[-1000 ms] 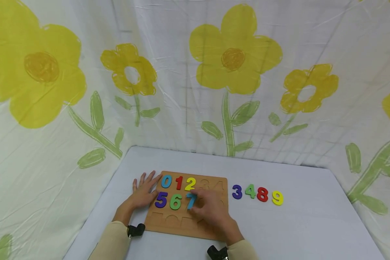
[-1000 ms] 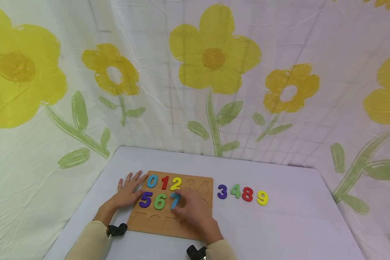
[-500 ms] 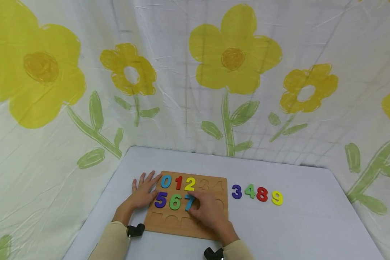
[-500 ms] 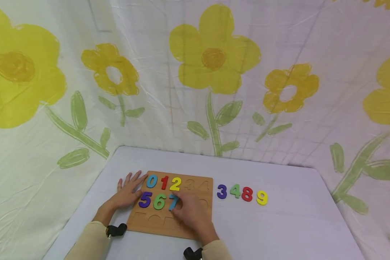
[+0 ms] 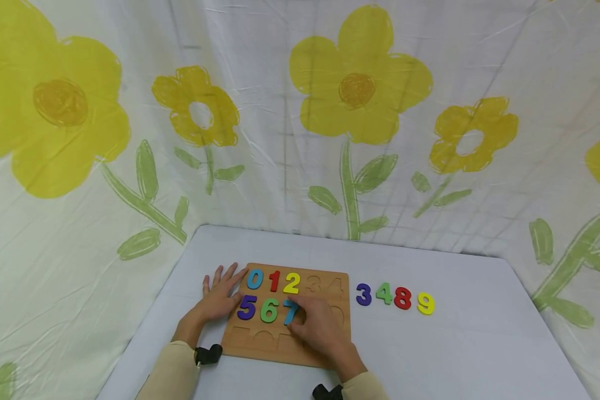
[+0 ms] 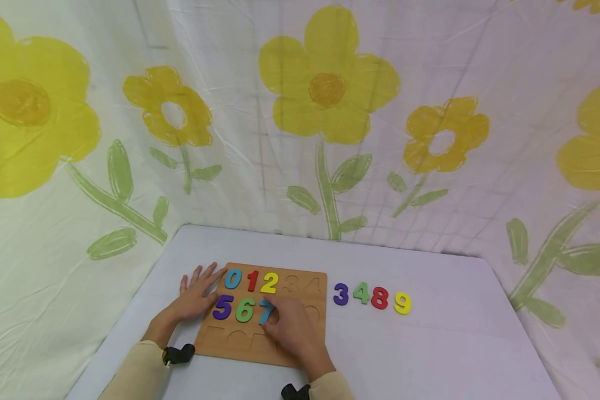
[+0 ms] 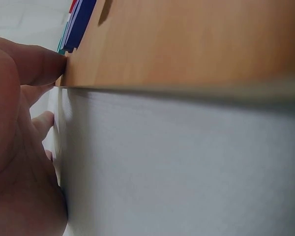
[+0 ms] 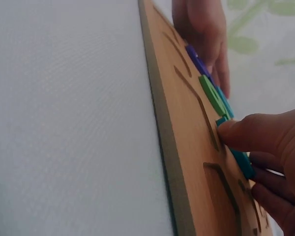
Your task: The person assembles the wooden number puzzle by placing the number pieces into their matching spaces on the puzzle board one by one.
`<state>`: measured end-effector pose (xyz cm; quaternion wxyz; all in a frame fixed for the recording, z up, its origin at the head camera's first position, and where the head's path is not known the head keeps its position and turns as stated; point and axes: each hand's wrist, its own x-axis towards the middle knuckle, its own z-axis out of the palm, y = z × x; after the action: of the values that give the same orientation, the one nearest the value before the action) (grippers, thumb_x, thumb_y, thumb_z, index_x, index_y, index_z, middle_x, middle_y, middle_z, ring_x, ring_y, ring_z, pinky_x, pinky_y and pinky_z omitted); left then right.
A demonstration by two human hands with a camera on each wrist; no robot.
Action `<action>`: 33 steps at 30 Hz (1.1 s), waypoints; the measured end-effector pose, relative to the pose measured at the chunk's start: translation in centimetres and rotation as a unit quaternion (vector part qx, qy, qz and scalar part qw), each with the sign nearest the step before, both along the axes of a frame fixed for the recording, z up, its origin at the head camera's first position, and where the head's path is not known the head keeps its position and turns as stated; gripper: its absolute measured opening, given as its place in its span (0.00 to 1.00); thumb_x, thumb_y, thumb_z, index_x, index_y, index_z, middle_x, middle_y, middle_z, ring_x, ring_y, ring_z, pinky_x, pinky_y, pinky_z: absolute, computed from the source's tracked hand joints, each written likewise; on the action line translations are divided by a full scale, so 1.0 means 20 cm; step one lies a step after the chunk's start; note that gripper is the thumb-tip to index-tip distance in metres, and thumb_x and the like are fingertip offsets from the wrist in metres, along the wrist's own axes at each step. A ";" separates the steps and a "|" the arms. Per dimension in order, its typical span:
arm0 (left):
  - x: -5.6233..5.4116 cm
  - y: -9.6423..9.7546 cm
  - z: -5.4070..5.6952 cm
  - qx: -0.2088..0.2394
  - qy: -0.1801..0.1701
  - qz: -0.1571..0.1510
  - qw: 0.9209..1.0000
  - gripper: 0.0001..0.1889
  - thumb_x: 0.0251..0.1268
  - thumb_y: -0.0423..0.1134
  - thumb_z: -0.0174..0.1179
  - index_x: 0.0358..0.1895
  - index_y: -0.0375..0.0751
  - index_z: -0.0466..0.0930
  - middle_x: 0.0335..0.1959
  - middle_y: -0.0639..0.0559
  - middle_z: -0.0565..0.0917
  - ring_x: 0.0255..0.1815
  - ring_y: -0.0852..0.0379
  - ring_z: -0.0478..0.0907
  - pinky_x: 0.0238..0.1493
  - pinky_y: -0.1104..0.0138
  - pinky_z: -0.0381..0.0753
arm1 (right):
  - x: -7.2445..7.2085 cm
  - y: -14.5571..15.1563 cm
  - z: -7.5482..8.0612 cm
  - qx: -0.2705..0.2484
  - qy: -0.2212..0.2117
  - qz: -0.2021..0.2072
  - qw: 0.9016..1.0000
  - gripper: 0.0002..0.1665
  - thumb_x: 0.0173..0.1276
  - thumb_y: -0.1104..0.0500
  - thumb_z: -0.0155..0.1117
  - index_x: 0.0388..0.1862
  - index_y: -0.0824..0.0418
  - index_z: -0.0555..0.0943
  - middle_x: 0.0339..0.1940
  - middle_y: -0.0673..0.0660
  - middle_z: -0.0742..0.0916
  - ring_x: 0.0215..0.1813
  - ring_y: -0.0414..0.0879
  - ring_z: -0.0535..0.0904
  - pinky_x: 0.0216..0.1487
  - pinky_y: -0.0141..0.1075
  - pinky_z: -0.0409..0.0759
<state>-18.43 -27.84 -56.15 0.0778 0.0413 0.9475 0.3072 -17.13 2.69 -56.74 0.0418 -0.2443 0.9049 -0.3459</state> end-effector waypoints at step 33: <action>0.02 0.01 -0.01 0.036 0.047 0.005 0.998 0.36 0.75 0.38 0.57 0.85 0.41 0.66 0.88 0.26 0.53 0.88 0.17 0.33 0.79 0.23 0.21 | -0.05 0.43 0.20 -0.152 -0.038 0.035 0.987 0.36 0.64 0.51 0.86 0.71 0.45 0.85 0.69 0.50 0.90 0.74 0.52 0.84 0.74 0.62 0.80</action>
<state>-17.99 -27.68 -56.32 0.0303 0.0532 0.9387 0.3392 -18.06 11.21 -52.77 0.0503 -0.2658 0.8308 -0.4864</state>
